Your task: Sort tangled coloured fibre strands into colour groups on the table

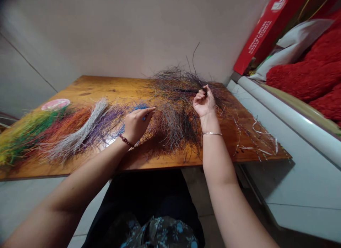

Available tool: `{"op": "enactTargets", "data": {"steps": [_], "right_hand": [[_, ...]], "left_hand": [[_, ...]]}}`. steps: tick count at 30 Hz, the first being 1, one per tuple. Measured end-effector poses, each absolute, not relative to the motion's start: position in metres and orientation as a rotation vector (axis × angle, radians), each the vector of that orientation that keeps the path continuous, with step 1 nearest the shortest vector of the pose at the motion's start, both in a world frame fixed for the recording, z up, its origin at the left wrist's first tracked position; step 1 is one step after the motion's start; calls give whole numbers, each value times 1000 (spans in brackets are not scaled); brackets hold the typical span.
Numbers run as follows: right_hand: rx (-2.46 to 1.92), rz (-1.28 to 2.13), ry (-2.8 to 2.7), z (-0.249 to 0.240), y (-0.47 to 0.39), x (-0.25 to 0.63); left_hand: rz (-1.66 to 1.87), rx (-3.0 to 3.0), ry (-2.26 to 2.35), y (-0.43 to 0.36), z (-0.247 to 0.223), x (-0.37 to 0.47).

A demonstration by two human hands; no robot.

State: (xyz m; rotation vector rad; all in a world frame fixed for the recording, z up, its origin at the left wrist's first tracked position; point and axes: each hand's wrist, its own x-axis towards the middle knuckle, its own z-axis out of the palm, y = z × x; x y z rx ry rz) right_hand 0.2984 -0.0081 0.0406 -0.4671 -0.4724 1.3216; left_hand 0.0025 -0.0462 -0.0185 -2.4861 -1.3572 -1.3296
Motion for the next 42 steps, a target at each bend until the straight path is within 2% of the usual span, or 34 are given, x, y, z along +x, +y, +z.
{"op": "enactTargets", "data": {"steps": [5,9,18,26,42], "right_hand": [[-481,1343,-412,41,-8,297],[-484,1338,-428,42,-9,297],[-500,1313,-490,39,-7,297],[-481,1336,-486,38,-6,297],[-507,1305,-461,41,-10,293]], "left_hand": [[-1080,-2502,-1290,-54,-19,8],[-1013,-2480,-1319,-56,-19,11],[-1168,-2396,-1475,-55,-18,9],[-1098,-2512,-1438,-59,-14,12],[-1229,-3222,-1170,-60,-4,10]]}}
